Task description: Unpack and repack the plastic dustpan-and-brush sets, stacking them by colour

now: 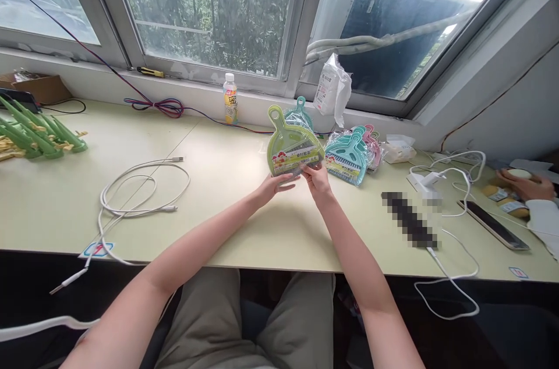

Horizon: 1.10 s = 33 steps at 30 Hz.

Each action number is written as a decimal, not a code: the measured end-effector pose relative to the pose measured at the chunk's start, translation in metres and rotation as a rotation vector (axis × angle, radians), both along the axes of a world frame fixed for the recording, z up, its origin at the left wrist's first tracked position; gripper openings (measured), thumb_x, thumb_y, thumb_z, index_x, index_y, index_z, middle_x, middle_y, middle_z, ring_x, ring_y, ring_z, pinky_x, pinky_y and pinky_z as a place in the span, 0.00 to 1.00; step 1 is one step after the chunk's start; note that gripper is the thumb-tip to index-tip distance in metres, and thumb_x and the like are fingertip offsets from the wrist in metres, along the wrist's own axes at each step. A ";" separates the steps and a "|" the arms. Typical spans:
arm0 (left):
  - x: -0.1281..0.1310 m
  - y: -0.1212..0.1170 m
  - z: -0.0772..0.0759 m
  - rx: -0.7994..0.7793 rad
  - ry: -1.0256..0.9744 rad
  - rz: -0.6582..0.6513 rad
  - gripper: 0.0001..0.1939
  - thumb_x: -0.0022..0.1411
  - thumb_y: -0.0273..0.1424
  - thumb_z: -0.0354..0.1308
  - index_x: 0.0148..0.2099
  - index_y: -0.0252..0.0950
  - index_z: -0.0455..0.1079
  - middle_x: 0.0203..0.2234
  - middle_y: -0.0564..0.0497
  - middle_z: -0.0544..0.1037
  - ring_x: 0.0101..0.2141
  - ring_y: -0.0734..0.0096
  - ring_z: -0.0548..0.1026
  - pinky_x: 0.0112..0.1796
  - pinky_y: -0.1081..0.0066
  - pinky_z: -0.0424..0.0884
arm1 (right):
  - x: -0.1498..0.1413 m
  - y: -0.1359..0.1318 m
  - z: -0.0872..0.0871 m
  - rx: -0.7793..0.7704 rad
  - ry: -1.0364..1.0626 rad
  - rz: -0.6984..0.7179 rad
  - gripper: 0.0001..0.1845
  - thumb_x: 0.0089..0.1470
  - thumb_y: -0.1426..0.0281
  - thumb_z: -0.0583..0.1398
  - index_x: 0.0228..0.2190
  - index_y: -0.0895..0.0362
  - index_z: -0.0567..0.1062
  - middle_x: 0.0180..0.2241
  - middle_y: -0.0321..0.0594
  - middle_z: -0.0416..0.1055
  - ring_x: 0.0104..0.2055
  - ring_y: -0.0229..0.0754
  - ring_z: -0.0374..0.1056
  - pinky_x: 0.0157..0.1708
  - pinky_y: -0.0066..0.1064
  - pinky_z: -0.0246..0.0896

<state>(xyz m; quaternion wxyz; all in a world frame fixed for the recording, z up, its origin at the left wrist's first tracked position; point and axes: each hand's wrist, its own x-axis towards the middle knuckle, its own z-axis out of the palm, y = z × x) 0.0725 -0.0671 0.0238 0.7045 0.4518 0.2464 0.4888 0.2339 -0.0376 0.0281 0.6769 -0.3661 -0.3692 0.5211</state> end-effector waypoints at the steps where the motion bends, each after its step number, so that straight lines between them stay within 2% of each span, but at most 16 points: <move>1: 0.001 -0.002 -0.001 -0.002 0.013 -0.036 0.31 0.51 0.38 0.70 0.57 0.39 0.70 0.58 0.41 0.73 0.57 0.47 0.72 0.52 0.50 0.71 | 0.001 -0.001 0.002 0.020 0.004 -0.013 0.38 0.29 0.70 0.76 0.45 0.50 0.73 0.44 0.39 0.79 0.51 0.50 0.74 0.51 0.42 0.75; 3: -0.001 -0.001 -0.002 0.033 0.022 0.003 0.31 0.52 0.40 0.69 0.57 0.41 0.69 0.59 0.42 0.72 0.59 0.48 0.70 0.51 0.52 0.72 | 0.002 -0.001 0.004 0.033 0.005 -0.036 0.38 0.30 0.70 0.76 0.46 0.50 0.73 0.46 0.39 0.78 0.52 0.49 0.74 0.51 0.41 0.75; 6: -0.010 0.010 0.000 0.090 0.057 0.205 0.30 0.53 0.45 0.67 0.56 0.42 0.67 0.56 0.45 0.75 0.58 0.51 0.70 0.48 0.58 0.74 | 0.001 0.001 0.001 0.005 -0.010 -0.037 0.39 0.30 0.69 0.77 0.46 0.49 0.73 0.46 0.39 0.78 0.53 0.49 0.74 0.51 0.41 0.75; 9: -0.016 0.018 0.002 0.177 0.120 0.344 0.29 0.52 0.44 0.68 0.53 0.40 0.66 0.50 0.46 0.78 0.53 0.53 0.74 0.48 0.60 0.73 | -0.002 0.003 -0.005 -0.031 -0.041 0.038 0.41 0.28 0.67 0.77 0.47 0.49 0.72 0.45 0.39 0.78 0.53 0.50 0.73 0.50 0.42 0.75; 12: -0.015 0.019 0.003 0.277 0.137 0.423 0.26 0.52 0.43 0.66 0.50 0.38 0.66 0.48 0.46 0.78 0.51 0.55 0.75 0.49 0.61 0.72 | -0.001 0.005 -0.008 -0.035 -0.074 0.109 0.44 0.27 0.67 0.78 0.49 0.48 0.71 0.43 0.38 0.79 0.53 0.50 0.73 0.50 0.42 0.75; 18: -0.009 0.013 0.004 0.269 0.181 0.410 0.26 0.55 0.47 0.63 0.50 0.39 0.65 0.46 0.46 0.78 0.46 0.57 0.76 0.42 0.64 0.73 | 0.012 0.010 -0.006 -0.065 -0.074 0.163 0.46 0.25 0.69 0.78 0.49 0.50 0.71 0.37 0.38 0.80 0.49 0.51 0.76 0.52 0.44 0.74; 23: -0.010 0.015 0.002 0.273 0.213 0.408 0.27 0.55 0.48 0.64 0.51 0.39 0.65 0.43 0.47 0.78 0.41 0.59 0.77 0.38 0.65 0.73 | 0.014 0.008 -0.002 -0.088 -0.092 0.171 0.43 0.27 0.71 0.77 0.49 0.51 0.72 0.37 0.39 0.80 0.47 0.50 0.76 0.50 0.44 0.75; 26: -0.011 0.019 -0.002 0.267 0.260 0.421 0.27 0.54 0.46 0.65 0.51 0.39 0.66 0.41 0.48 0.78 0.42 0.58 0.76 0.40 0.64 0.72 | 0.012 0.005 -0.001 -0.097 -0.098 0.140 0.40 0.31 0.69 0.76 0.49 0.49 0.72 0.40 0.40 0.79 0.47 0.50 0.76 0.48 0.44 0.76; 28: -0.010 0.022 -0.005 0.285 0.230 0.409 0.27 0.54 0.45 0.66 0.51 0.38 0.66 0.44 0.47 0.78 0.46 0.57 0.75 0.44 0.63 0.72 | 0.007 0.003 -0.002 -0.083 -0.087 0.093 0.37 0.34 0.66 0.75 0.48 0.48 0.71 0.44 0.39 0.78 0.50 0.49 0.75 0.48 0.42 0.76; 33: -0.010 0.026 -0.006 0.327 0.128 0.396 0.28 0.54 0.45 0.66 0.53 0.38 0.65 0.50 0.45 0.76 0.53 0.55 0.72 0.52 0.60 0.69 | -0.014 -0.002 -0.009 0.021 -0.065 0.040 0.32 0.37 0.64 0.74 0.45 0.48 0.70 0.49 0.38 0.76 0.56 0.47 0.70 0.53 0.38 0.72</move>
